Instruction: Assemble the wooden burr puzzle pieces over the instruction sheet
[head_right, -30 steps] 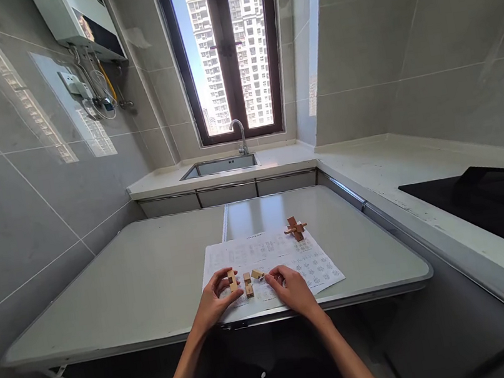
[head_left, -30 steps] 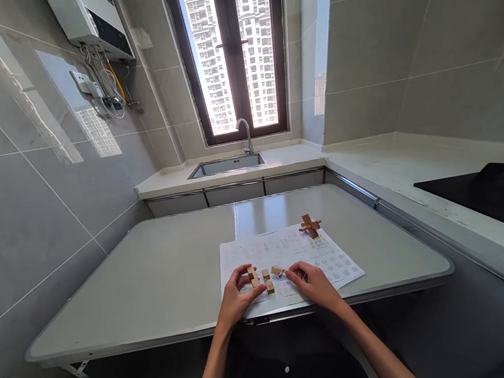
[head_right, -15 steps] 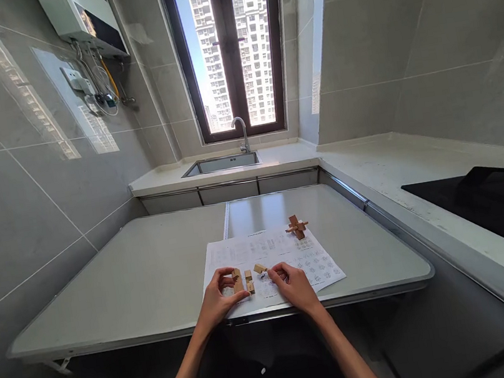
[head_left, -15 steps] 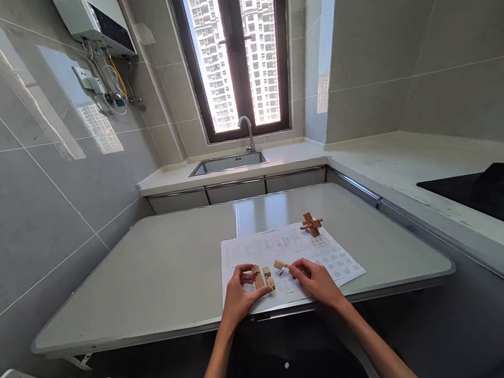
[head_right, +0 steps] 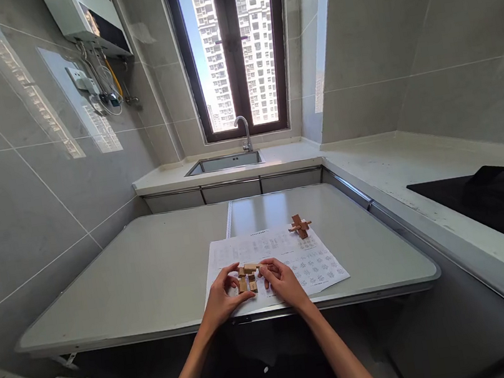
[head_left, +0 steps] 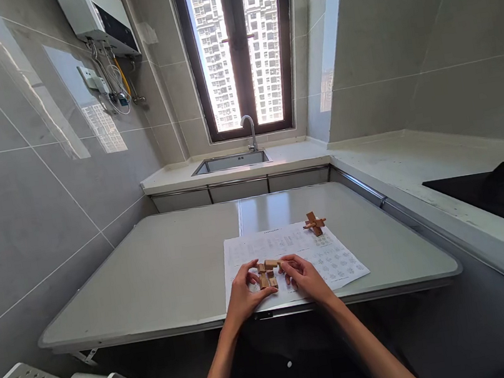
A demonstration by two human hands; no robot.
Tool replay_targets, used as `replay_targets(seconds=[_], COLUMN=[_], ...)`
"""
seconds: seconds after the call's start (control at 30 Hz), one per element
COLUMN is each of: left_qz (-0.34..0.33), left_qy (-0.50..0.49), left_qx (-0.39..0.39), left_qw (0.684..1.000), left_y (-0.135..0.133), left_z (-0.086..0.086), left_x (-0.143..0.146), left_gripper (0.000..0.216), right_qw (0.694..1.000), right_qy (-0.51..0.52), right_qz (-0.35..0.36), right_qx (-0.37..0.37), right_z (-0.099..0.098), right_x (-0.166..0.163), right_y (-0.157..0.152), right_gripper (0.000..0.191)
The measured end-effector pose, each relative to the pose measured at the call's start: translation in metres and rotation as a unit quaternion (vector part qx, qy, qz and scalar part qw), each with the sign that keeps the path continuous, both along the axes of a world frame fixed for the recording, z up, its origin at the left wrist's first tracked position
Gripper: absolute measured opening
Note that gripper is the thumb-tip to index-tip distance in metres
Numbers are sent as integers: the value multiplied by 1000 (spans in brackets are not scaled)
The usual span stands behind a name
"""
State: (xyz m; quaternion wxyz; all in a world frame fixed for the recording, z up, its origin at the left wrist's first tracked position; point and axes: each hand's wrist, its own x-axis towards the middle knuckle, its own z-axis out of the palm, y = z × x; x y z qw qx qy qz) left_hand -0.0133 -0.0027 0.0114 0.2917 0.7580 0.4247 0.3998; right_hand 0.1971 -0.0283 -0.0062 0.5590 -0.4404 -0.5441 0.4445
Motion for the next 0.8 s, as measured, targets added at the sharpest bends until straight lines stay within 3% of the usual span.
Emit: replay_targets(seconds=[0.4, 0.8], left_qz=[4, -4], left_qy=[-49, -36], left_qx=[-78, -66], left_qw=[996, 997], left_y=[3, 1], left_z=[0, 5], left_x=[-5, -3], left_gripper=[71, 66], right_qw=[998, 998], right_qy=[25, -16], right_qz=[60, 52], right_qx=[-24, -10], right_z=[0, -5], right_x=[-6, -6], right_y=[-2, 0], right_gripper=[49, 53])
